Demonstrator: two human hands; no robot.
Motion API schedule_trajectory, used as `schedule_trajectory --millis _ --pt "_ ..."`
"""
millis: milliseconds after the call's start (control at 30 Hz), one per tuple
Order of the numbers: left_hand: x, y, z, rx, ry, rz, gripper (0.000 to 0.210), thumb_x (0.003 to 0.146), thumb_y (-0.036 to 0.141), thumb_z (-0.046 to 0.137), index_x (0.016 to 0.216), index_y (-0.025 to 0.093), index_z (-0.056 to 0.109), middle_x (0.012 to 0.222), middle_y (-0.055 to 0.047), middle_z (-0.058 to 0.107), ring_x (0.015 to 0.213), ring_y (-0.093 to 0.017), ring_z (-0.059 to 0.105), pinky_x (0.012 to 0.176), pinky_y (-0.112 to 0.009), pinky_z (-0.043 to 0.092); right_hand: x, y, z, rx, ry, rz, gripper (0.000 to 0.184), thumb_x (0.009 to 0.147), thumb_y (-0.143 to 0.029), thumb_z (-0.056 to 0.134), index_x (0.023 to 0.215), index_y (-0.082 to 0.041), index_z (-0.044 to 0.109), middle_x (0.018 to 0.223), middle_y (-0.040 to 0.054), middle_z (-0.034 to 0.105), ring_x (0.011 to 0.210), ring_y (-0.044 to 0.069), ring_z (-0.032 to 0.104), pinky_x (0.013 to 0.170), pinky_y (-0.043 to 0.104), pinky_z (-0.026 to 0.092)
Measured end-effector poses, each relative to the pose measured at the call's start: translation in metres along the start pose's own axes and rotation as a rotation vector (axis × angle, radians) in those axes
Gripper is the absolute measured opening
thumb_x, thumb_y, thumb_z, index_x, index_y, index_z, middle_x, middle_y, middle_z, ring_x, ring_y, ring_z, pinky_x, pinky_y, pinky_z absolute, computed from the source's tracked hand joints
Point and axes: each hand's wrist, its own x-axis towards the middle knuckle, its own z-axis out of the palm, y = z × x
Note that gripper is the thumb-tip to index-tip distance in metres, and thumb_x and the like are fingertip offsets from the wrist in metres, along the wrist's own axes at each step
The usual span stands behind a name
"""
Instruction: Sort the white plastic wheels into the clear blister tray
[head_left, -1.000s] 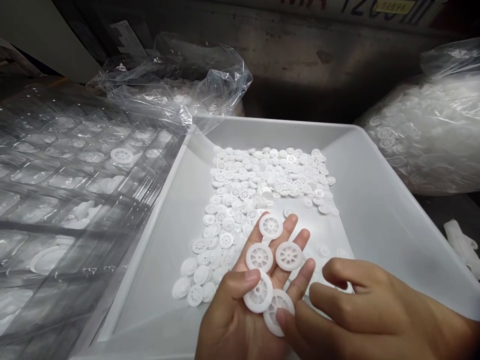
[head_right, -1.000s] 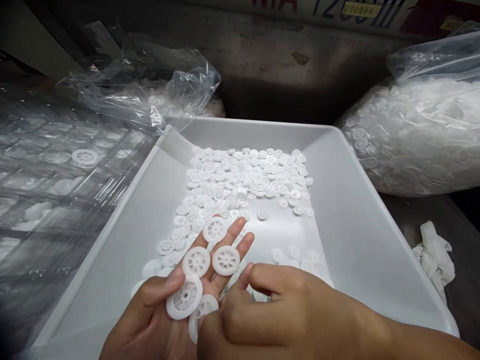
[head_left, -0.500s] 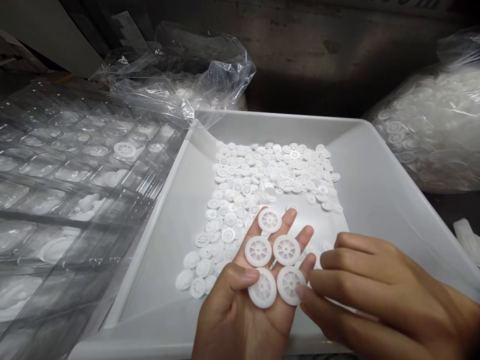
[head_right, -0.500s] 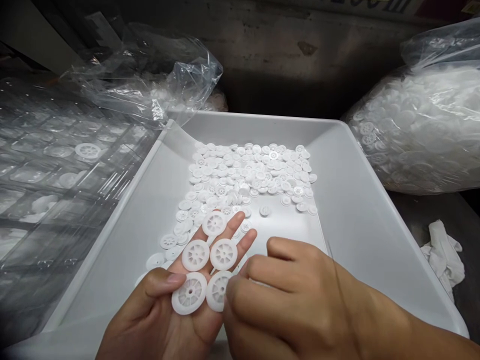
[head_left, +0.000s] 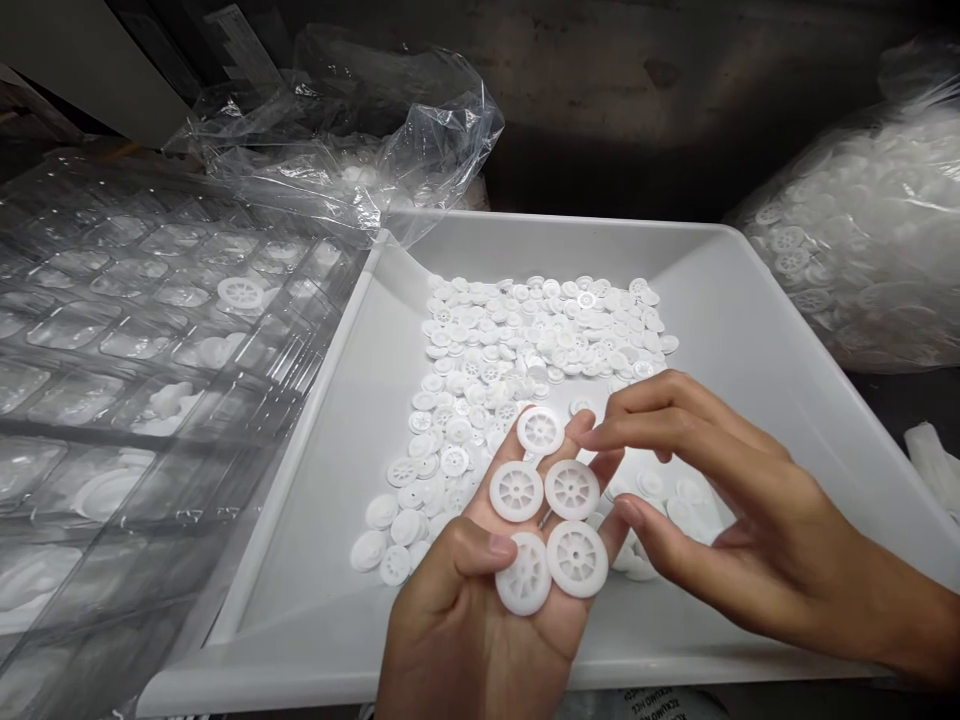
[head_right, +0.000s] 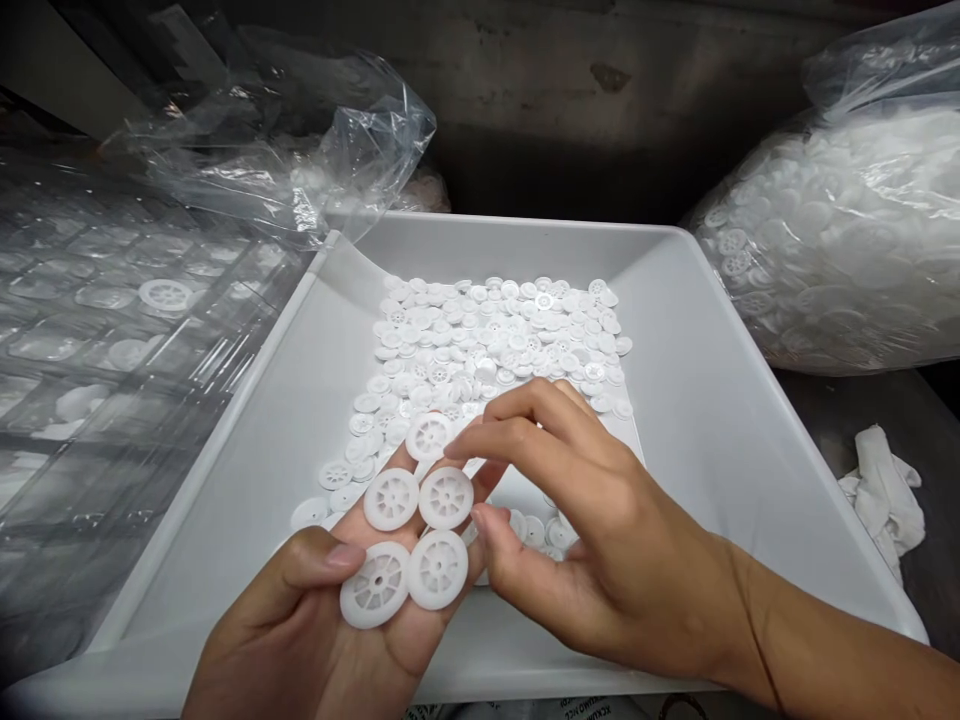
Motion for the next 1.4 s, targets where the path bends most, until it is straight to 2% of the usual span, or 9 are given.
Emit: schedule_trajectory --millis 100,267,400,567,667,833,900,1100,1400 --pt "-0.002 0.0 -0.002 0.002 -0.003 -0.025 0.081 0.086 0.01 0.042 0.162 0.019 0.015 0.14 -0.01 0.065 0.137 -0.028 0.054 0.124 -0.053 0.029 -0.001 0.0 0.002 0.05 -0.021 0.054 0.037 0.091 -0.016 0.062 0.126 -0.021 0.056 0.117 0.0039 0.053 0.11 0.011 0.055 0.095 0.02 0.049" --pt "0.002 -0.003 0.003 0.039 -0.115 -0.05 0.081 0.082 0.01 0.046 0.159 0.012 0.024 0.145 -0.01 0.062 0.139 -0.026 0.052 0.123 -0.045 0.034 -0.003 0.005 0.006 0.04 -0.017 0.155 0.032 0.099 -0.025 0.057 0.13 -0.028 0.054 0.126 0.0033 0.052 0.12 0.014 0.051 0.1 0.024 0.047" --pt "0.005 -0.006 0.006 0.1 -0.228 -0.105 0.082 0.075 0.004 0.047 0.155 0.017 0.037 0.144 -0.005 0.063 0.142 -0.022 0.048 0.122 -0.042 0.035 0.001 0.007 0.008 0.169 -0.009 0.341 0.025 0.1 -0.031 0.059 0.124 -0.035 0.056 0.113 -0.0036 0.06 0.099 0.009 0.058 0.087 0.019 0.051" --pt "0.001 -0.005 0.001 0.144 -0.245 -0.124 0.066 0.082 0.006 0.046 0.144 0.024 0.055 0.148 0.0 0.06 0.143 -0.02 0.046 0.116 -0.035 0.04 0.007 0.006 0.008 0.391 -0.034 0.483 0.015 0.096 -0.022 0.061 0.11 -0.029 0.063 0.096 -0.0043 0.067 0.085 0.01 0.062 0.069 0.018 0.052" --pt "-0.003 -0.003 -0.001 0.119 -0.215 -0.155 0.066 0.085 0.006 0.043 0.149 0.022 0.049 0.149 0.0 0.059 0.143 -0.02 0.047 0.115 -0.035 0.041 0.009 0.006 0.006 0.396 0.012 0.442 0.013 0.095 -0.018 0.061 0.105 -0.025 0.065 0.094 -0.0022 0.067 0.086 0.012 0.063 0.072 0.021 0.054" --pt "-0.005 0.001 0.001 0.059 -0.142 -0.172 0.087 0.084 0.005 0.042 0.162 0.016 0.007 0.146 -0.006 0.06 0.134 -0.02 0.057 0.117 -0.04 0.04 0.006 0.007 0.0 0.298 0.116 0.382 0.007 0.095 -0.024 0.062 0.101 -0.024 0.066 0.096 -0.0008 0.068 0.084 0.013 0.063 0.071 0.023 0.055" --pt "-0.005 0.002 0.002 0.06 -0.119 -0.157 0.091 0.083 0.005 0.043 0.162 0.015 -0.001 0.146 -0.007 0.061 0.134 -0.019 0.057 0.117 -0.04 0.04 0.003 0.008 -0.002 0.244 0.156 0.363 0.006 0.095 -0.025 0.063 0.1 -0.026 0.067 0.095 -0.0023 0.068 0.084 0.012 0.065 0.07 0.021 0.055" --pt "-0.006 0.002 0.005 0.081 -0.088 -0.11 0.085 0.085 0.002 0.037 0.162 0.016 0.003 0.145 -0.006 0.061 0.134 -0.017 0.057 0.117 -0.039 0.039 0.001 0.009 -0.001 0.16 0.16 0.384 0.009 0.094 -0.026 0.065 0.102 -0.03 0.067 0.096 -0.0063 0.068 0.087 0.01 0.064 0.072 0.019 0.055" --pt "-0.003 -0.001 0.0 0.105 -0.066 -0.075 0.086 0.085 0.006 0.04 0.162 0.018 0.004 0.146 -0.005 0.061 0.135 -0.018 0.056 0.116 -0.038 0.041 0.003 0.008 0.003 0.137 0.128 0.412 0.006 0.094 -0.028 0.064 0.097 -0.025 0.069 0.093 -0.0043 0.07 0.081 0.01 0.065 0.067 0.019 0.055"
